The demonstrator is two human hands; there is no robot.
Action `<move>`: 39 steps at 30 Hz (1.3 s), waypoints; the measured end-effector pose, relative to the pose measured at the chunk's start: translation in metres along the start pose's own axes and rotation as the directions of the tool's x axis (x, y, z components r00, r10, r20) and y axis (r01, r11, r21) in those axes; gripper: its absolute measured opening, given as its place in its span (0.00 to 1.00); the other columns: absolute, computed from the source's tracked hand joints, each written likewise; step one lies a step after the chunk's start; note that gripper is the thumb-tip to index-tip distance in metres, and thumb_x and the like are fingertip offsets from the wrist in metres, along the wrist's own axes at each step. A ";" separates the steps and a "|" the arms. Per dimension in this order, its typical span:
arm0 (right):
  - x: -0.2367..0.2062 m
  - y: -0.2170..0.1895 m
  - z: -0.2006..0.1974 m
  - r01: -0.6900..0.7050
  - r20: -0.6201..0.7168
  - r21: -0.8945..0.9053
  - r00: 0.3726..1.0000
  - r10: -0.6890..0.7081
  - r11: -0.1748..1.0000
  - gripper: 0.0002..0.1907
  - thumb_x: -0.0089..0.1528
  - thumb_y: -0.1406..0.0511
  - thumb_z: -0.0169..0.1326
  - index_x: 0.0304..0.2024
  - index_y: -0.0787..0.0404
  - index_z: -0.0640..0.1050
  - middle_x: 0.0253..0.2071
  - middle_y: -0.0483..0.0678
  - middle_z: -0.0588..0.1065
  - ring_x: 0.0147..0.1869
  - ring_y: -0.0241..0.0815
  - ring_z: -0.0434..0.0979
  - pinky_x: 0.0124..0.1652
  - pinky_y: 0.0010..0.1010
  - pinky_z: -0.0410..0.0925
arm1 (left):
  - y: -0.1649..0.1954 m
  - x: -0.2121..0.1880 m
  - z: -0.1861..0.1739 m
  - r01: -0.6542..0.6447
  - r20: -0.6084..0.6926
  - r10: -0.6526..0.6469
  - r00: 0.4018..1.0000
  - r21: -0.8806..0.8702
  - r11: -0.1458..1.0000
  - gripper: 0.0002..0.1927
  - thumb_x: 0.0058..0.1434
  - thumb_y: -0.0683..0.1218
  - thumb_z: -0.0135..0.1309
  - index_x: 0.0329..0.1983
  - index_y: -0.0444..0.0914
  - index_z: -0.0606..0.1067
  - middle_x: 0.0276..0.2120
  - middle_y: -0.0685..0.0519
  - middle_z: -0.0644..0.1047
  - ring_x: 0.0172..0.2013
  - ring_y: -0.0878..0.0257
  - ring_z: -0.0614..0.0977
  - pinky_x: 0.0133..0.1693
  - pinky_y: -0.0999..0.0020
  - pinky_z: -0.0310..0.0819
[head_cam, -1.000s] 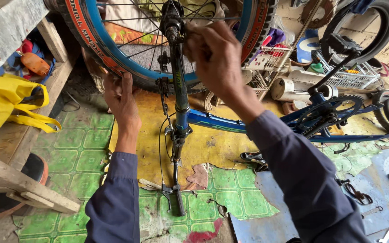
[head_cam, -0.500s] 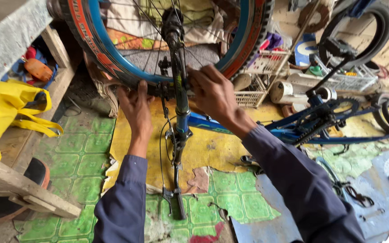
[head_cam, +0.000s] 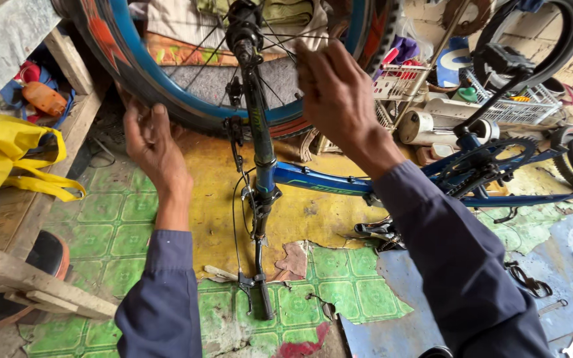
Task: The person sits on the floor with a blue bicycle frame upside down across their lap and wipes the frame and fork with a rag. They then adjust the front wheel and fork, spin the wheel, and work on the chain and crank area by hand.
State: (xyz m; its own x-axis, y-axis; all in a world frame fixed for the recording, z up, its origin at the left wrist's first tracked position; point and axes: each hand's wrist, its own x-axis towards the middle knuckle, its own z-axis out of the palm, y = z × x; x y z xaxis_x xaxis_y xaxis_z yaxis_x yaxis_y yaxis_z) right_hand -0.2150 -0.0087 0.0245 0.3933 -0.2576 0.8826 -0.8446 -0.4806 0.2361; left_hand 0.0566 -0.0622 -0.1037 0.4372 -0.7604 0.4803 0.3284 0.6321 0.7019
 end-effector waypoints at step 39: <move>-0.022 -0.023 0.007 -0.075 0.227 0.037 0.972 0.064 0.997 0.12 0.57 0.71 0.62 0.43 0.69 0.78 0.37 0.52 0.69 0.32 0.44 0.73 0.25 0.36 0.70 | 0.034 -0.035 0.031 -0.571 0.279 0.579 0.766 0.708 0.415 0.40 0.61 0.40 0.63 0.70 0.36 0.53 0.61 0.38 0.60 0.60 0.46 0.64 0.56 0.53 0.64</move>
State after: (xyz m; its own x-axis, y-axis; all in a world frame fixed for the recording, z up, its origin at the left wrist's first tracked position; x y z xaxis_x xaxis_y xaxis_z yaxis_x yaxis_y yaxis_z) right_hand -0.2017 0.0025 -0.0034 0.4102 -0.4715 0.7806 -0.8575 -0.4909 0.1541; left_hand 0.0259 -0.0185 -0.0803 0.2911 -0.2586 0.9211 -0.7068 0.5907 0.3893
